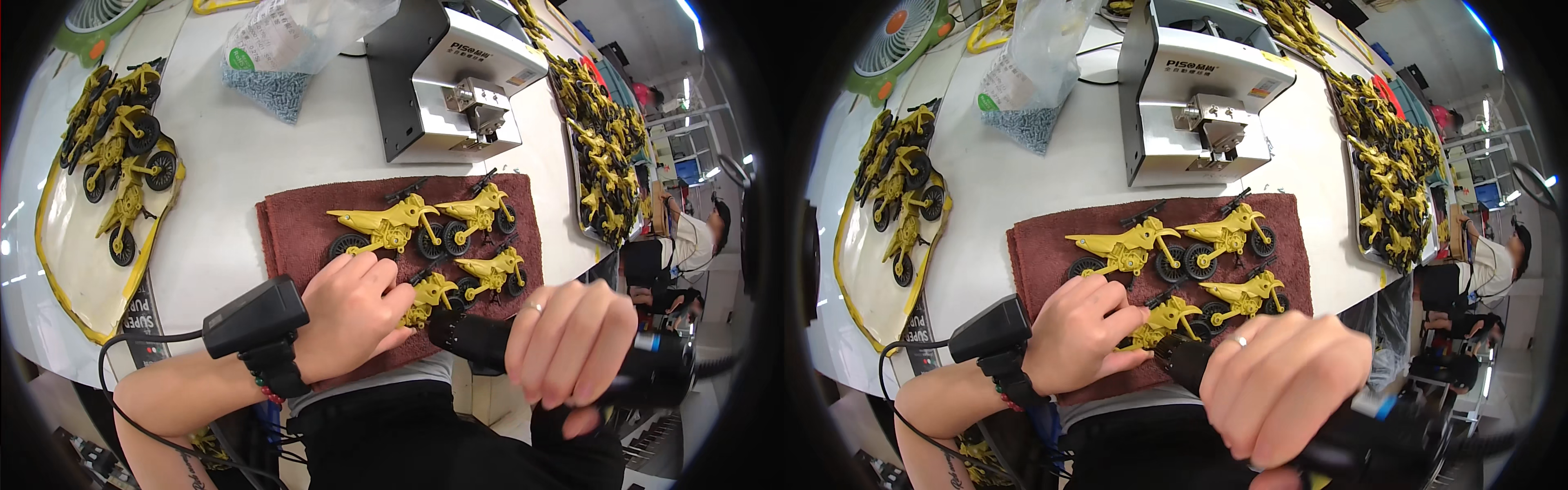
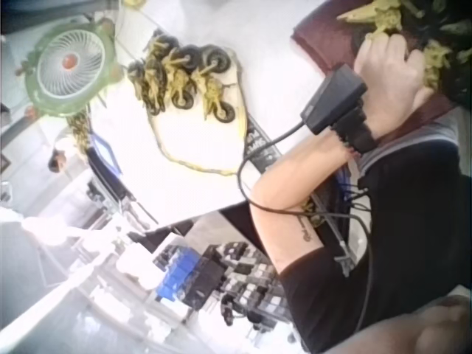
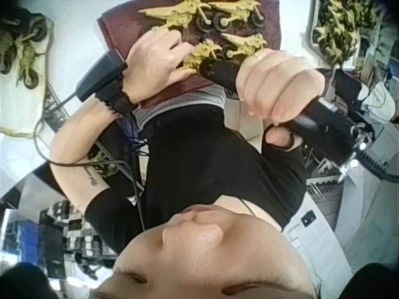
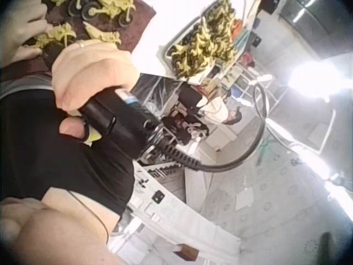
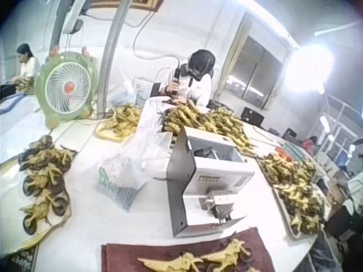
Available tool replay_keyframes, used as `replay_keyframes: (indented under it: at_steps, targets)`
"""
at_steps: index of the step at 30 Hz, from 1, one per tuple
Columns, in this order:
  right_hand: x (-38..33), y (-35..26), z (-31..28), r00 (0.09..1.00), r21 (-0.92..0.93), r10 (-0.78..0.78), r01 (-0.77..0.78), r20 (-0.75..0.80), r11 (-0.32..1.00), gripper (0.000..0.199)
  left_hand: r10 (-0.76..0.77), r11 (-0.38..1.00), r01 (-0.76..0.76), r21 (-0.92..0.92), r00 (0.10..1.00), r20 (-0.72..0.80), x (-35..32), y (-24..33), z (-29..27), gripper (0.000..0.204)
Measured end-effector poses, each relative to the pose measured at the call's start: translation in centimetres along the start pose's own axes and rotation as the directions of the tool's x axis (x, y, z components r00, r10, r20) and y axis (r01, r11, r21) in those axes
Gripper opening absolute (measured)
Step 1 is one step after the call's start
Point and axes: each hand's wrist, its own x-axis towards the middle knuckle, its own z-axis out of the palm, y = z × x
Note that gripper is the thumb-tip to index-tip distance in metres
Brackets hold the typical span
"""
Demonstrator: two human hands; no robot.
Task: Assembling components of toy motorcycles using a handheld electric screwdriver on a factory workbench.
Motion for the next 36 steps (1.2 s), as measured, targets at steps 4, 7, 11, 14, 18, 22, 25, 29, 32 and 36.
replay_keyframes:
  at_steps: [4, 7, 11, 14, 18, 22, 25, 29, 32, 36]
  targets:
    - [0.8, 0.6, -1.4, 0.999, 0.139, 0.002, -0.006, 0.034, 0.99, 0.02, -0.018, 0.999, 0.017, 0.032, 0.999, 0.026, 0.0, 0.3, -0.1, 0.036]
    - [2.0, 0.1, -2.1, 0.991, 0.123, 0.004, -0.021, 0.133, 0.992, 0.022, -0.027, 0.997, 0.026, 0.079, 0.999, 0.02, -0.5, -0.2, -0.1, 0.037]
    - [2.3, -5.6, -1.6, 0.91, 0.041, -0.343, 0.362, -0.234, 0.931, 0.027, 0.02, 0.997, -0.021, 0.073, 1.0, 0.015, -0.1, 0.3, -0.2, 0.037]
    - [4.7, -6.3, -2.4, 0.842, -0.222, -0.378, 0.314, -0.385, 0.923, 0.028, 0.007, 0.998, -0.008, 0.068, 1.0, 0.018, -0.3, -0.1, -0.2, 0.037]
    - [6.2, -5.4, -6.4, 0.842, -0.314, -0.335, 0.211, -0.424, 0.926, 0.016, 0.045, 0.997, -0.044, 0.066, 0.999, -0.018, -0.1, 0.2, -0.2, 0.036]
    - [7.3, -2.6, -8.0, 0.824, -0.36, -0.298, 0.124, -0.482, 0.925, 0.016, 0.018, 0.997, -0.017, 0.074, 1.0, -0.011, -0.2, 0.0, -0.1, 0.035]
    - [7.3, -1.8, -8.6, 0.81, -0.336, -0.281, 0.112, -0.514, 0.935, 0.016, 0.018, 0.998, -0.018, 0.063, 1.0, -0.012, -0.2, 0.1, -0.2, 0.035]
    - [7.2, -1.1, -8.8, 0.816, -0.439, -0.336, 0.114, -0.47, 0.891, 0.016, 0.031, 0.998, -0.03, 0.06, 0.999, -0.029, -0.1, 0.2, -0.1, 0.035]
    - [7.2, -1.1, -8.9, 0.825, -0.403, -0.312, 0.114, -0.472, 0.908, 0.016, 0.032, 0.998, -0.03, 0.06, 0.999, -0.027, -0.1, 0.2, -0.1, 0.035]
    - [5.8, -1.5, -7.3, 0.891, -0.206, -0.184, 0.105, -0.414, 0.973, 0.022, 0.019, 0.999, -0.018, 0.043, 0.999, -0.038, -0.3, -0.2, -0.1, 0.036]
